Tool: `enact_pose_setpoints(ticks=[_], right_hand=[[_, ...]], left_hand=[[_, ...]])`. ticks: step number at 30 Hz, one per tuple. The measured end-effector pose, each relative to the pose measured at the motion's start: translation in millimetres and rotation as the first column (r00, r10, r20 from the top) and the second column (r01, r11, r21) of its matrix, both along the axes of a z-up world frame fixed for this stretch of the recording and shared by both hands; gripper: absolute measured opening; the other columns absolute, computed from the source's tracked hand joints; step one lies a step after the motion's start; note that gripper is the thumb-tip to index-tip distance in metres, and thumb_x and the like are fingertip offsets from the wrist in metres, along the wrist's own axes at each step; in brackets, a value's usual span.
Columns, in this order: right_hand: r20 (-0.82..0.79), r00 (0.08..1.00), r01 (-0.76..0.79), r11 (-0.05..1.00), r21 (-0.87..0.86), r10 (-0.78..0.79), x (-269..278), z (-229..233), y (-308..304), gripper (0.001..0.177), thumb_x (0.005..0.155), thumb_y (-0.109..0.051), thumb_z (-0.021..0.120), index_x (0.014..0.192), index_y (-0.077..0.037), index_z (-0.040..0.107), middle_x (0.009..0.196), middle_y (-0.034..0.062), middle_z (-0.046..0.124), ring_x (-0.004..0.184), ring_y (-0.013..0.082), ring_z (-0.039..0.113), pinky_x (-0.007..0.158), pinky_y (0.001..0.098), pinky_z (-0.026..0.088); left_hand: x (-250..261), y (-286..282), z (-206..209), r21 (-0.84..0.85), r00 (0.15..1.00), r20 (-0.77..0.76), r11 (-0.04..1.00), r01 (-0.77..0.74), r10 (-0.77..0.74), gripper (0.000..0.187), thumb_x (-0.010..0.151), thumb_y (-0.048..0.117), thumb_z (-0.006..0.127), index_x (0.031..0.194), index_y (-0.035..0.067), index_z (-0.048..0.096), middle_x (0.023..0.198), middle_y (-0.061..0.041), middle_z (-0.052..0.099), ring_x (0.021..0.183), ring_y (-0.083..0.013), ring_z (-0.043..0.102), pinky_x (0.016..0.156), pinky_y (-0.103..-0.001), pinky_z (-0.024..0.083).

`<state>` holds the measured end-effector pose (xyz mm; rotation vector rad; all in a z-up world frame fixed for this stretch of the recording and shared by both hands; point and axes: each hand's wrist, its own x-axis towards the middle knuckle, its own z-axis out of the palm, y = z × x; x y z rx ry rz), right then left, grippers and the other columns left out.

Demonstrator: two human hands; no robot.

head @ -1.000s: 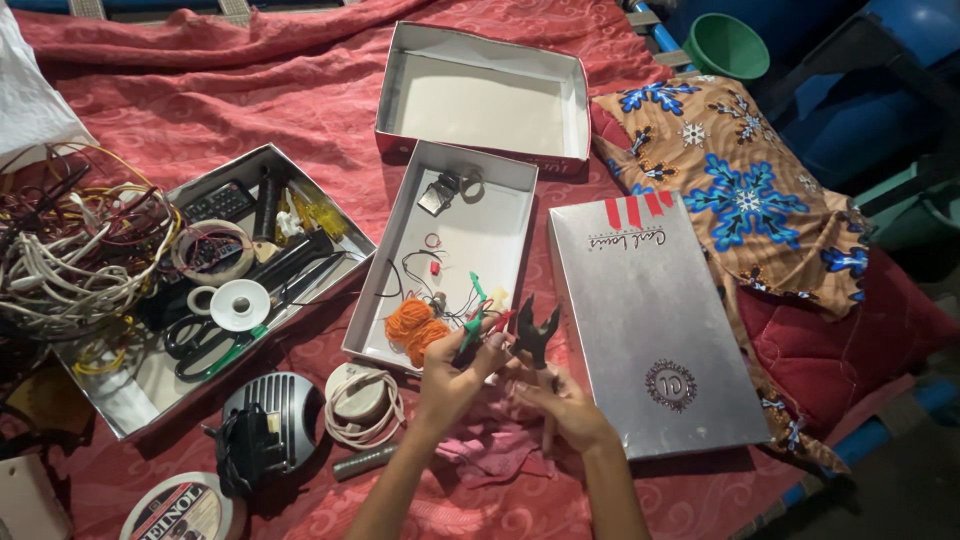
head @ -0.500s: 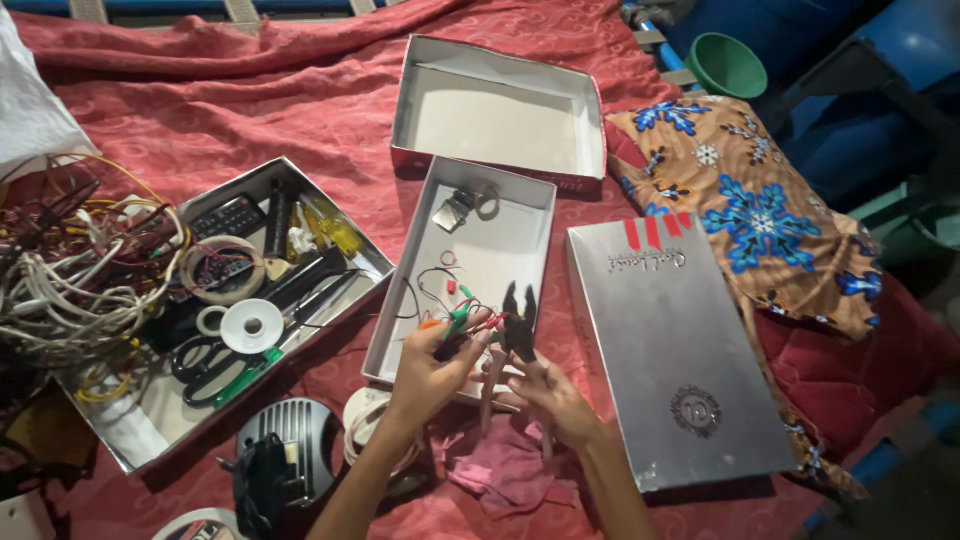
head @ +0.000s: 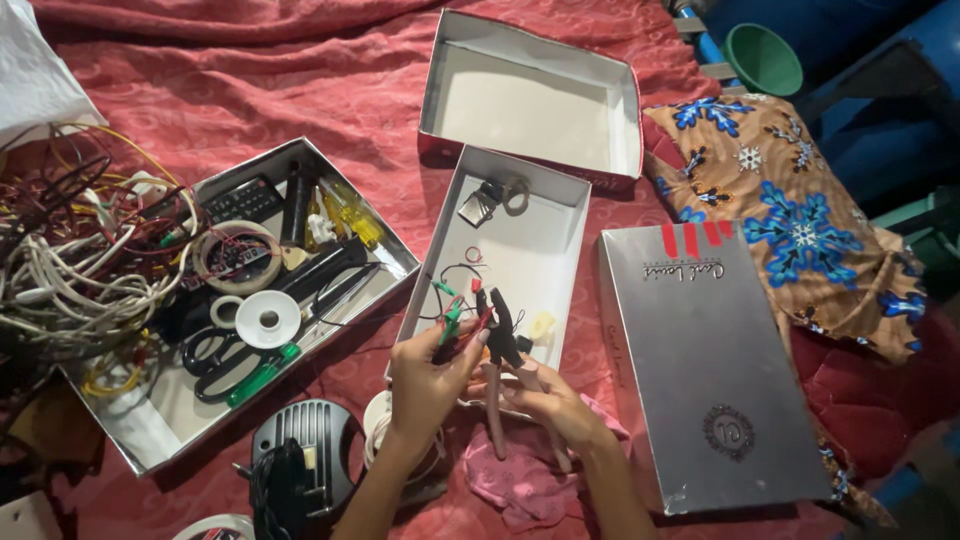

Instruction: The person uses pliers to strip and twist wires, then wipes a small component with a pink cloth. They handle several small electronic parts and wires on a bed surface.

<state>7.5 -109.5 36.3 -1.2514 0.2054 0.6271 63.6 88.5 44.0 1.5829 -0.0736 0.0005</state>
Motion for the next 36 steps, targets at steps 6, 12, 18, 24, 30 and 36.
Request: enact_pose_setpoints(ticks=[6, 12, 18, 24, 30, 36], right_hand=[[-0.028, 1.0, -0.009, 0.997, -0.074, 0.007, 0.2, 6.3, 4.4, 0.055, 0.091, -0.005, 0.055, 0.145, 0.003, 0.049, 0.128, 0.021, 0.068, 0.119, 0.0277, 0.066, 0.107, 0.0407, 0.051], [0.04, 0.995, -0.086, 0.993, -0.083, 0.09, -1.9, -2.3, -0.1, 0.056, 0.089, -0.002, 0.055, 0.145, 0.003, 0.048, 0.13, 0.0163, 0.067, 0.122, 0.0236, 0.067, 0.11, 0.0366, 0.05], [0.136, 0.988, -0.056, 0.989, -0.14, 0.075, -7.7, -15.2, -0.5, 0.052, 0.097, -0.002, 0.055, 0.149, 0.001, 0.047, 0.111, 0.0094, 0.067, 0.101, 0.0192, 0.066, 0.094, 0.0345, 0.054], [0.065, 0.998, 0.005, 0.981, -0.195, 0.008, -8.7, -17.3, 2.8, 0.053, 0.097, -0.004, 0.056, 0.149, -0.005, 0.048, 0.102, 0.0068, 0.067, 0.091, 0.0164, 0.066, 0.086, 0.0331, 0.055], [0.01, 0.995, 0.098, 0.96, -0.263, -0.099, -8.6, -16.4, 12.4, 0.035, 0.098, -0.014, 0.06, 0.132, -0.004, 0.061, 0.094, 0.0044, 0.069, 0.08, 0.0133, 0.065, 0.074, 0.0301, 0.056], [-0.015, 0.996, 0.07, 0.844, -0.532, -0.092, -11.2, -9.6, 19.5, 0.025, 0.094, -0.019, 0.072, 0.113, -0.004, 0.068, 0.08, 0.0017, 0.068, 0.068, 0.0123, 0.06, 0.061, 0.0299, 0.05]], left_hand=[[-1.4, 11.4, 13.4, 0.039, 0.998, 0.006, 0.998, 0.056, -0.057, 0.016, 0.083, 0.011, 0.08, 0.095, 0.001, 0.079, 0.068, -0.008, 0.074, 0.058, -0.0088, 0.067, 0.051, -0.028, 0.052], [4.7, 19.1, 16.8, 0.052, 0.988, -0.084, 0.989, 0.135, -0.131, 0.012, 0.08, 0.009, 0.079, 0.087, -0.001, 0.077, 0.059, -0.008, 0.07, 0.051, -0.0073, 0.063, 0.048, -0.028, 0.048], [10.3, 19.5, 11.1, 0.004, 0.989, -0.1, 0.994, 0.11, -0.109, 0.019, 0.077, 0.011, 0.082, 0.09, -0.001, 0.077, 0.068, -0.006, 0.076, 0.058, -0.0026, 0.066, 0.05, -0.024, 0.052], [12.0, 18.3, 5.8, 0.047, 0.988, -0.131, 0.995, 0.086, -0.079, 0.022, 0.076, 0.012, 0.084, 0.092, -0.002, 0.078, 0.067, -0.006, 0.076, 0.056, -0.0039, 0.064, 0.049, -0.023, 0.048], [10.8, 14.0, 0.9, -0.043, 0.981, -0.164, 0.994, 0.097, -0.103, 0.019, 0.079, 0.012, 0.084, 0.088, -0.004, 0.077, 0.064, -0.003, 0.072, 0.058, -0.0027, 0.061, 0.051, -0.021, 0.048], [7.2, 10.5, 1.4, -0.055, 0.982, -0.15, 0.993, 0.103, -0.11, 0.019, 0.084, 0.01, 0.083, 0.094, -0.004, 0.076, 0.072, -0.003, 0.074, 0.065, -0.0039, 0.066, 0.054, -0.023, 0.052]])
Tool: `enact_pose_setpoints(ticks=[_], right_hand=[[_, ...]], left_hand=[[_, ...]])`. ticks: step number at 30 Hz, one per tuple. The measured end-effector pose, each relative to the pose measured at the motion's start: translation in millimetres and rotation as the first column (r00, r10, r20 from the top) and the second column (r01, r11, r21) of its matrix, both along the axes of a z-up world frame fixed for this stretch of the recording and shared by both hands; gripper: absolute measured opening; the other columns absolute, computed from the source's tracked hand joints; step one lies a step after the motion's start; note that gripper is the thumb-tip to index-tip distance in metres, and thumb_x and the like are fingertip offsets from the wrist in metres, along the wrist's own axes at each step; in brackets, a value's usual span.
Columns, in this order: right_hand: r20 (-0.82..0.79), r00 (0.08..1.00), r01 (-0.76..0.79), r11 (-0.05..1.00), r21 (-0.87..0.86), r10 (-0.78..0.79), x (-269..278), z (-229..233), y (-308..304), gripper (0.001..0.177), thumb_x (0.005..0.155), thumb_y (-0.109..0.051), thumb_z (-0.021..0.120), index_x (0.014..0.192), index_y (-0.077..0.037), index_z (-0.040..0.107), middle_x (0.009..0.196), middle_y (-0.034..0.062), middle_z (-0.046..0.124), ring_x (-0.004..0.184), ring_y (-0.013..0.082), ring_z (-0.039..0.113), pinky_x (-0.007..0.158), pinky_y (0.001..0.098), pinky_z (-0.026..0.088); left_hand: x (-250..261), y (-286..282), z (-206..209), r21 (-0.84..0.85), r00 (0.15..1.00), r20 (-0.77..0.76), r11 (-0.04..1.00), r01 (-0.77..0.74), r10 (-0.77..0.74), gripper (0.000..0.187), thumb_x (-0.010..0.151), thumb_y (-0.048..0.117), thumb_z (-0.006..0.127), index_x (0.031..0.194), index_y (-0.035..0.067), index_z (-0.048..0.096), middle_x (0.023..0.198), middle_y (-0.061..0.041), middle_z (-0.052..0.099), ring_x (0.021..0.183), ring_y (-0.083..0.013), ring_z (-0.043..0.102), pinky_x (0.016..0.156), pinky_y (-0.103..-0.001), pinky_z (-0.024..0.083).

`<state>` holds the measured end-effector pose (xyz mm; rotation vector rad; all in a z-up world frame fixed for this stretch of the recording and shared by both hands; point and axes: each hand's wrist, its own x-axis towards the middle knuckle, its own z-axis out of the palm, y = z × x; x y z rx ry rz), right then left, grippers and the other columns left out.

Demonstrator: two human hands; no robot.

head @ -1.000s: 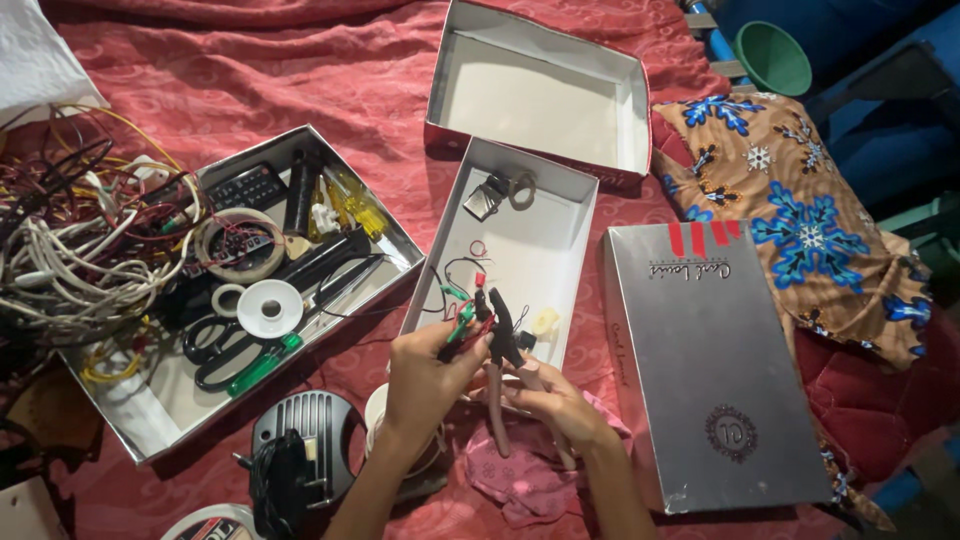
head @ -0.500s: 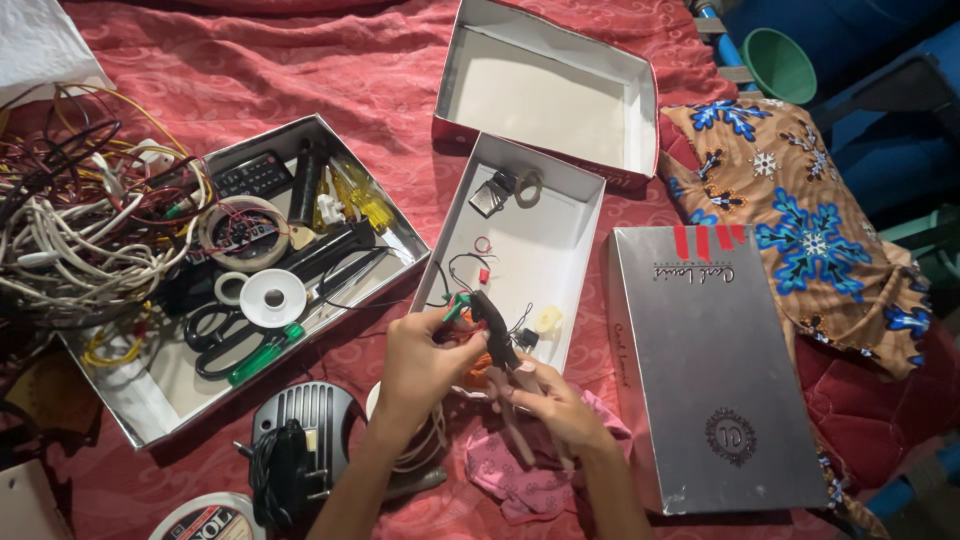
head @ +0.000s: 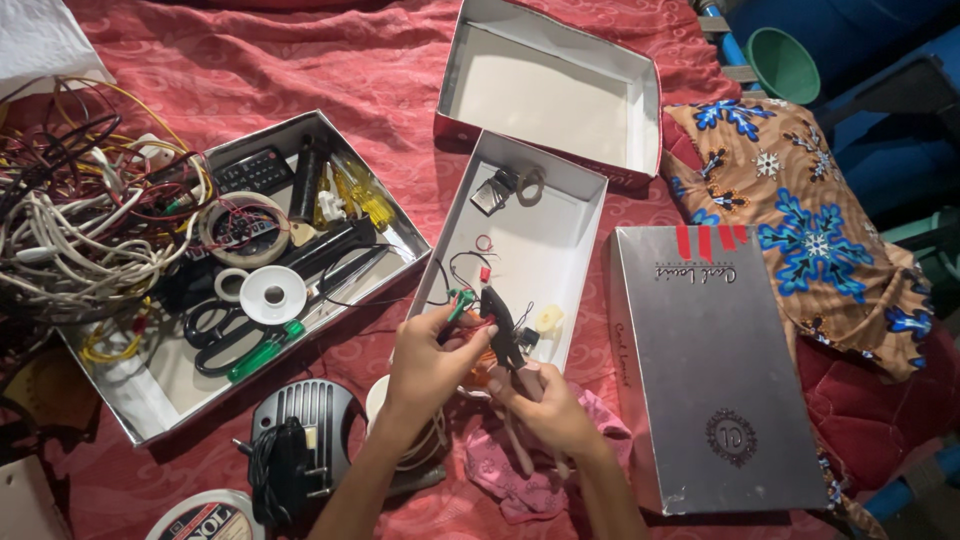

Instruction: The person uses pliers to strip and twist wires, then wipes a small component with a pink cloth. They handle several small electronic parts and wires on a bed surface.

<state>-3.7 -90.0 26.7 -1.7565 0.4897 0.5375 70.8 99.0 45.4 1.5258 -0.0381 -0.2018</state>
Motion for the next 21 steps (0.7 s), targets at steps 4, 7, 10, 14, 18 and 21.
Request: enact_pose_setpoints(ticks=[4, 7, 10, 14, 18, 21], right_hand=[[0.058, 0.998, 0.017, 0.986, 0.164, -0.027, 1.2, 4.0, 3.0, 0.026, 0.093, -0.021, 0.072, 0.111, -0.002, 0.069, 0.081, 0.0008, 0.07, 0.07, 0.0091, 0.063, 0.063, 0.0281, 0.054], [0.123, 0.992, -0.01, 0.994, 0.113, -0.004, 1.8, 4.1, 6.4, 0.026, 0.092, -0.021, 0.072, 0.11, -0.002, 0.07, 0.089, -0.0017, 0.075, 0.077, 0.005, 0.065, 0.066, 0.0252, 0.054], [0.123, 0.991, 0.039, 0.988, 0.15, -0.058, 1.5, 1.2, 12.7, 0.025, 0.091, -0.02, 0.074, 0.107, -0.002, 0.07, 0.086, -0.0011, 0.072, 0.076, 0.006, 0.064, 0.065, 0.0258, 0.052], [0.095, 0.992, 0.06, 0.971, 0.231, -0.084, 0.4, -2.8, 21.4, 0.023, 0.096, -0.024, 0.07, 0.097, -0.001, 0.07, 0.072, -0.0002, 0.063, 0.062, 0.0096, 0.057, 0.056, 0.0281, 0.047], [0.139, 0.987, 0.023, 0.94, 0.34, -0.075, 0.0, -4.4, 24.3, 0.027, 0.101, -0.027, 0.067, 0.092, -0.002, 0.066, 0.072, 0.0005, 0.062, 0.064, 0.0111, 0.058, 0.06, 0.0281, 0.049], [0.123, 0.99, 0.007, 0.916, 0.402, -0.062, -0.8, -4.4, 23.3, 0.03, 0.101, -0.029, 0.065, 0.088, -0.002, 0.064, 0.071, 0.0016, 0.062, 0.064, 0.0126, 0.059, 0.06, 0.0297, 0.05]], left_hand=[[-4.2, -0.9, 6.7, 0.039, 0.998, 0.038, 0.998, 0.054, -0.055, 0.023, 0.087, 0.021, 0.078, 0.09, 0.0, 0.069, 0.067, -0.007, 0.074, 0.061, -0.0144, 0.074, 0.051, -0.03, 0.057], [-3.5, 0.2, 11.0, 0.357, 0.959, 0.266, 0.934, -0.003, -0.099, 0.03, 0.09, 0.03, 0.078, 0.083, 0.002, 0.068, 0.06, -0.014, 0.07, 0.056, -0.0269, 0.07, 0.049, -0.036, 0.049], [-2.1, 1.1, 11.3, 0.365, 0.959, 0.261, 0.931, 0.013, -0.115, 0.028, 0.095, 0.03, 0.071, 0.084, 0.004, 0.067, 0.058, -0.015, 0.067, 0.054, -0.0295, 0.068, 0.048, -0.039, 0.047], [-4.0, 1.4, 2.8, 0.142, 0.992, 0.073, 0.985, 0.096, -0.107, 0.027, 0.098, 0.026, 0.067, 0.087, 0.001, 0.068, 0.055, -0.01, 0.064, 0.048, -0.0173, 0.065, 0.046, -0.034, 0.047], [-4.6, -11.1, -9.5, -0.085, 0.994, 0.109, 0.996, -0.025, 0.034, 0.026, 0.103, 0.023, 0.067, 0.099, -0.002, 0.075, 0.063, -0.002, 0.061, 0.061, -0.0041, 0.05, 0.049, -0.029, 0.04], [-3.6, -18.5, -15.8, -0.427, 0.984, 0.167, 0.904, 0.009, 0.069, 0.028, 0.107, 0.023, 0.062, 0.103, -0.003, 0.072, 0.086, 0.003, 0.071, 0.079, -0.0017, 0.062, 0.067, -0.024, 0.05]])
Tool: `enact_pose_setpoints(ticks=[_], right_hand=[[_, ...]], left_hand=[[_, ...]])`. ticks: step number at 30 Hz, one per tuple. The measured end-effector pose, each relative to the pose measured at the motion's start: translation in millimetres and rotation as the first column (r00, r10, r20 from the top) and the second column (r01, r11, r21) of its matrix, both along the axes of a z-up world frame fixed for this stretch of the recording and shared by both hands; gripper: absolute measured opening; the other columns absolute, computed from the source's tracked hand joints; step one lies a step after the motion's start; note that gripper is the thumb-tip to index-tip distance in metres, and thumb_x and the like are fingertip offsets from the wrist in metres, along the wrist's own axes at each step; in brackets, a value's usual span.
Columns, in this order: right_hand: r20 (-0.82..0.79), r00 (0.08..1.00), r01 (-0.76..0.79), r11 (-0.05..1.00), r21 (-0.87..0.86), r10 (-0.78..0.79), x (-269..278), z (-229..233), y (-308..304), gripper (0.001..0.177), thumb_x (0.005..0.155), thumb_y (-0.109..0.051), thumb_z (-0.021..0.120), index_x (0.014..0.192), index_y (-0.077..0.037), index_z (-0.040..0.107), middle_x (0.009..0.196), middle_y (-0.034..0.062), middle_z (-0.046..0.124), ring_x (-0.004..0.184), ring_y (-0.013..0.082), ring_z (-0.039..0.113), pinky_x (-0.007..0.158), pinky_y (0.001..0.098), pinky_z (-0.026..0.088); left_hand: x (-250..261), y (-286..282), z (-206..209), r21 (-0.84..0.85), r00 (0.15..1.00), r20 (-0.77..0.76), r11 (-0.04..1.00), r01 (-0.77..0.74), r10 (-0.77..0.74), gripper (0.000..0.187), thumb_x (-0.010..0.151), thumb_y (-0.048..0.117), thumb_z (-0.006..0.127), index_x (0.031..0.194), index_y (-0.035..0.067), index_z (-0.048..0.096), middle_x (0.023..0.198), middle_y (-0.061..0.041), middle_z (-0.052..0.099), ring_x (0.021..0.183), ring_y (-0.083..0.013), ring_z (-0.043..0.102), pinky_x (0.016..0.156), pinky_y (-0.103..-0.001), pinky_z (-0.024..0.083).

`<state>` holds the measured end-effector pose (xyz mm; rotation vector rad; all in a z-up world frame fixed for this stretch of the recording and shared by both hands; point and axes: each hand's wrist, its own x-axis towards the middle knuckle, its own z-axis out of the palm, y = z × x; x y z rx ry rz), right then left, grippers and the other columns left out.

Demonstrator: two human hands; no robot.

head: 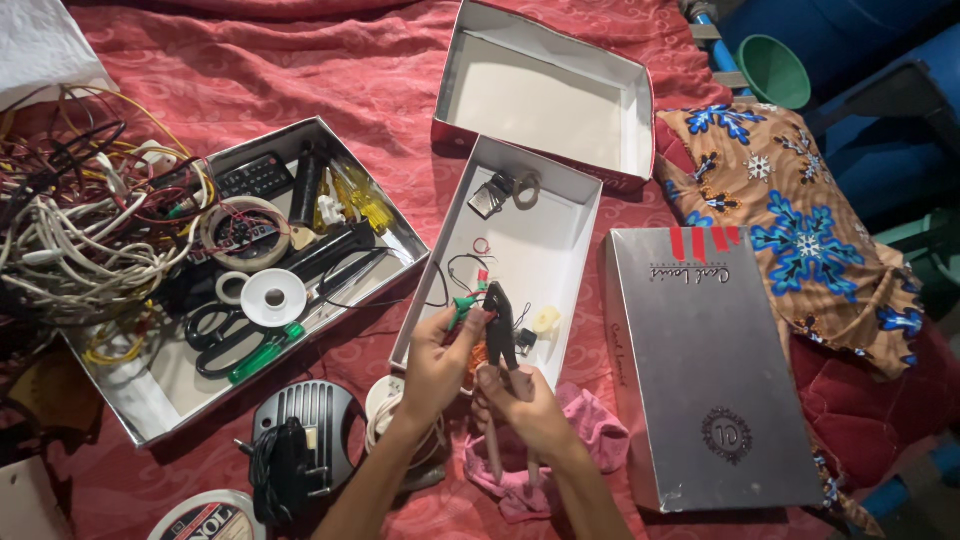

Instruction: The person uses pliers to strip and twist wires, then wipes a small component with a pink cloth. They handle several small electronic parts and wires on a bed surface.

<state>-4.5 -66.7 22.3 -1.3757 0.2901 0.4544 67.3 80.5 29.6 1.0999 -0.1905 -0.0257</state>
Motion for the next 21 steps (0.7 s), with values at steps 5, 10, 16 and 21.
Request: enact_pose_setpoints(ticks=[5, 10, 16, 21], right_hand=[[-0.009, 1.0, 0.016, 0.996, 0.085, -0.016, -3.5, 1.1, -0.2, 0.027, 0.101, -0.026, 0.064, 0.091, -0.001, 0.064, 0.072, 0.0032, 0.061, 0.066, 0.014, 0.06, 0.063, 0.0312, 0.052], [0.026, 1.0, -0.02, 0.994, 0.103, 0.018, -6.7, 4.1, 1.6, 0.027, 0.104, -0.024, 0.063, 0.092, 0.0, 0.064, 0.076, 0.0041, 0.063, 0.068, 0.0146, 0.061, 0.066, 0.0315, 0.053], [-0.002, 1.0, 0.018, 1.0, -0.004, -0.018, -10.3, 1.3, 0.4, 0.014, 0.098, -0.011, 0.063, 0.094, 0.002, 0.067, 0.078, 0.0052, 0.068, 0.068, 0.014, 0.065, 0.064, 0.0301, 0.054], [0.011, 1.0, 0.025, 0.997, -0.072, -0.025, -11.6, -4.1, -0.8, 0.016, 0.098, -0.01, 0.06, 0.092, 0.002, 0.069, 0.076, 0.0043, 0.068, 0.066, 0.0121, 0.065, 0.061, 0.0281, 0.053]], left_hand=[[-7.6, 2.8, -2.9, 0.216, 0.989, -0.15, 0.976, 0.025, 0.008, 0.029, 0.102, 0.024, 0.063, 0.094, -0.001, 0.075, 0.058, 0.006, 0.054, 0.051, -0.0001, 0.042, 0.044, -0.023, 0.028], [-14.7, -3.7, -1.9, 0.091, 0.986, -0.155, 0.995, -0.049, 0.063, 0.03, 0.105, 0.022, 0.063, 0.085, 0.001, 0.067, 0.061, 0.009, 0.045, 0.054, 0.0003, 0.037, 0.046, -0.023, 0.025], [-27.1, -15.3, -1.3, 0.06, 0.968, -0.161, 0.981, -0.186, 0.194, 0.03, 0.105, 0.019, 0.06, 0.081, 0.002, 0.061, 0.062, 0.008, 0.049, 0.053, 0.0004, 0.043, 0.044, -0.022, 0.031], [-29.1, -18.1, -5.4, 0.146, 0.958, -0.12, 0.959, -0.242, 0.26, 0.031, 0.104, 0.015, 0.063, 0.077, 0.001, 0.062, 0.057, 0.006, 0.049, 0.051, -0.001, 0.043, 0.044, -0.023, 0.029]])
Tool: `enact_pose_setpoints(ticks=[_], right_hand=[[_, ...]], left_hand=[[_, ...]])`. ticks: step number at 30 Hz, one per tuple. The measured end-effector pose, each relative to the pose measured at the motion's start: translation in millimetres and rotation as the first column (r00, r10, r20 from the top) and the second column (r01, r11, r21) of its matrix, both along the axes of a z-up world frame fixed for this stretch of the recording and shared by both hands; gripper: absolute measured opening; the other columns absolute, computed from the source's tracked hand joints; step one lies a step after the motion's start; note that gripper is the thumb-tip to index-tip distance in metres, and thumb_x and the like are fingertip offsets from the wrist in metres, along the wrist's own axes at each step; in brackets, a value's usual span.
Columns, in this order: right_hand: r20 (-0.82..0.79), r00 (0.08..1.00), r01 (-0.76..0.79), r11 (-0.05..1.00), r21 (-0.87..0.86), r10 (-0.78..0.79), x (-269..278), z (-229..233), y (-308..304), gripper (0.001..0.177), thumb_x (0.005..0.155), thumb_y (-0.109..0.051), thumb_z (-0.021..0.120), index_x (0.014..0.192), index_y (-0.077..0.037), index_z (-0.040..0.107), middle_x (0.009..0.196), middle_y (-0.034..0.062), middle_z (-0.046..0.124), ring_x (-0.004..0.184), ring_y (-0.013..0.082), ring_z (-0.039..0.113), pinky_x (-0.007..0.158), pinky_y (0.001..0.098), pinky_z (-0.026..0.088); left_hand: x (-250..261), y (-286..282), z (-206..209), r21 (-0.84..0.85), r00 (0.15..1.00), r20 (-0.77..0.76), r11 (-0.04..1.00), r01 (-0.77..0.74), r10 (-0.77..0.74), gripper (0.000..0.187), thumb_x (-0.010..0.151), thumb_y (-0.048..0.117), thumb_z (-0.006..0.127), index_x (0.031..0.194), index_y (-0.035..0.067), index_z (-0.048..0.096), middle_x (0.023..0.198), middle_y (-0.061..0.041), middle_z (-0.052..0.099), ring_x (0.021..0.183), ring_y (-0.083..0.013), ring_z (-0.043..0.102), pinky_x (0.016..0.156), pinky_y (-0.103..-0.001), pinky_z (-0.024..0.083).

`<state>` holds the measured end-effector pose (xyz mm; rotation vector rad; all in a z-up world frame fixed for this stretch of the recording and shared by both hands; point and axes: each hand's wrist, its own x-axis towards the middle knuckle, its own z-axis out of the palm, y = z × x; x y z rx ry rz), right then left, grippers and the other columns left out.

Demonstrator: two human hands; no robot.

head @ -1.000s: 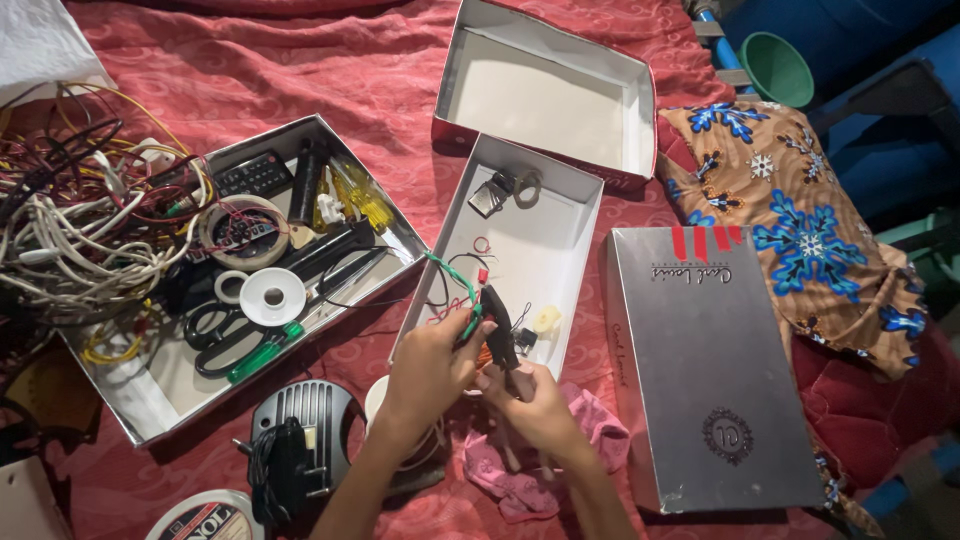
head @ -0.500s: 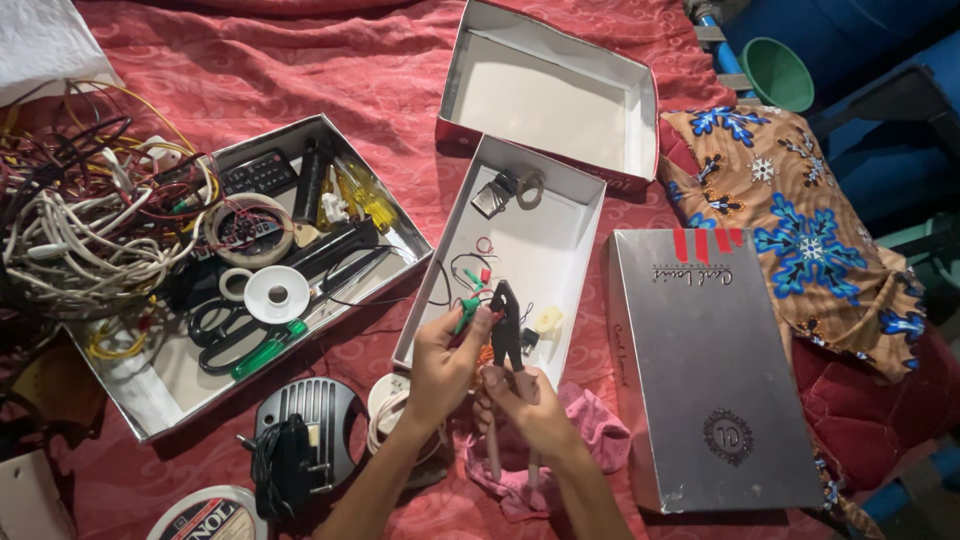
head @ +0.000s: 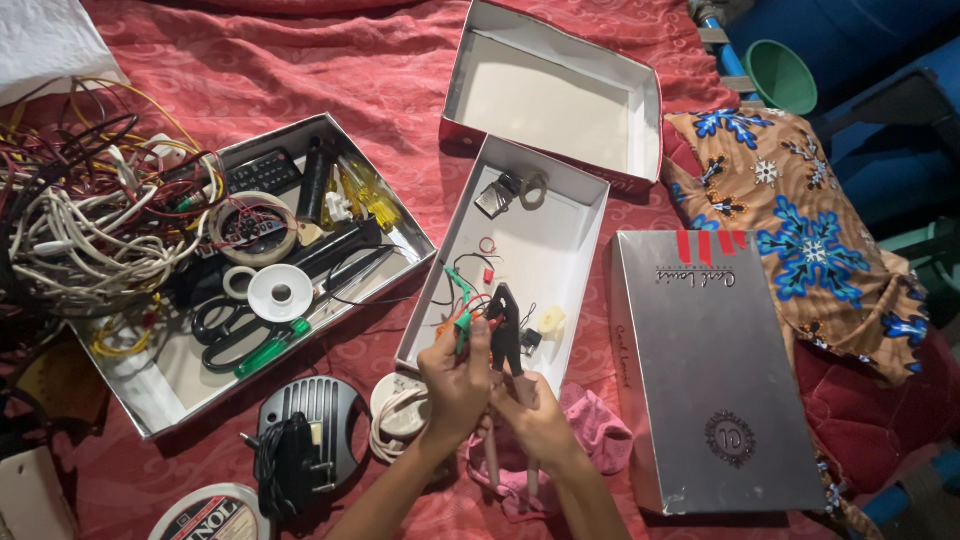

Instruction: The person uses pliers to strip and twist wires, then wipes a small component with a pink cloth. They handle several small electronic parts and wires on a bed surface.

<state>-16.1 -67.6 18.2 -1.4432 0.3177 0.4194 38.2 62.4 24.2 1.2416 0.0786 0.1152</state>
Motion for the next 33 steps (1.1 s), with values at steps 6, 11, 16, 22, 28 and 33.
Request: enact_pose_setpoints(ticks=[6, 11, 16, 22, 28, 33], right_hand=[[-0.039, 0.999, 0.023, 1.0, -0.005, -0.023, 1.3, -3.9, 1.7, 0.041, 0.103, -0.036, 0.06, 0.086, 0.002, 0.066, 0.071, 0.005, 0.068, 0.062, 0.0124, 0.065, 0.059, 0.0282, 0.054], [-0.076, 0.993, 0.091, 0.996, 0.026, -0.089, 1.1, -4.6, 4.4, 0.042, 0.099, -0.04, 0.059, 0.088, 0.0, 0.067, 0.071, 0.0053, 0.068, 0.06, 0.0139, 0.066, 0.057, 0.0296, 0.055], [-0.067, 0.991, 0.116, 0.992, 0.051, -0.112, 1.2, -6.6, 5.5, 0.043, 0.102, -0.04, 0.058, 0.088, 0.0, 0.067, 0.071, 0.0054, 0.067, 0.06, 0.0145, 0.064, 0.057, 0.0297, 0.054], [-0.136, 0.935, 0.353, 0.882, 0.312, -0.327, 4.9, -25.9, 3.5, 0.034, 0.099, -0.034, 0.056, 0.093, -0.003, 0.069, 0.075, 0.0032, 0.067, 0.066, 0.0137, 0.065, 0.061, 0.0304, 0.056], [0.034, 0.925, 0.36, 0.9, 0.245, -0.379, 5.0, -43.5, 3.1, 0.032, 0.115, -0.029, 0.062, 0.096, -0.003, 0.067, 0.081, 0.0007, 0.06, 0.067, 0.008, 0.055, 0.055, 0.0239, 0.045], [-0.058, 0.963, 0.271, 0.943, 0.195, -0.265, 20.1, -9.4, -7.5, 0.035, 0.099, -0.033, 0.056, 0.111, -0.005, 0.074, 0.088, 0.0057, 0.067, 0.075, 0.0144, 0.069, 0.069, 0.0308, 0.061]], left_hand=[[0.8, -3.4, -6.1, 0.059, 0.996, 0.055, 0.995, -0.076, 0.073, 0.026, 0.103, 0.014, 0.063, 0.082, 0.0, 0.065, 0.059, 0.006, 0.049, 0.054, -0.0006, 0.041, 0.045, -0.024, 0.029], [1.7, -6.3, -8.1, 0.034, 0.996, -0.012, 0.996, -0.084, 0.084, 0.026, 0.104, 0.016, 0.062, 0.085, -0.001, 0.066, 0.06, 0.005, 0.052, 0.053, -0.001, 0.043, 0.045, -0.024, 0.032], [3.4, -8.1, -13.8, -0.01, 0.996, -0.01, 0.996, -0.089, 0.088, 0.026, 0.105, 0.018, 0.059, 0.088, 0.0, 0.068, 0.065, 0.005, 0.058, 0.058, -0.0011, 0.048, 0.048, -0.023, 0.038], [-10.6, -11.3, -10.1, -0.371, 0.999, -0.051, 0.928, -0.037, 0.02, 0.037, 0.117, 0.023, 0.055, 0.085, 0.003, 0.056, 0.064, 0.005, 0.053, 0.049, -0.0049, 0.051, 0.038, -0.023, 0.038], [-24.5, -19.9, -1.9, -0.29, 0.992, -0.107, 0.956, 0.034, -0.067, 0.029, 0.108, 0.025, 0.052, 0.093, 0.002, 0.062, 0.069, 0.002, 0.057, 0.058, -0.0025, 0.051, 0.049, -0.021, 0.039], [-1.3, -6.1, -14.3, -0.398, 0.963, -0.234, 0.917, 0.029, -0.132, 0.028, 0.102, 0.028, 0.051, 0.09, 0.005, 0.061, 0.059, 0.003, 0.055, 0.044, -0.0052, 0.043, 0.039, -0.023, 0.031]])
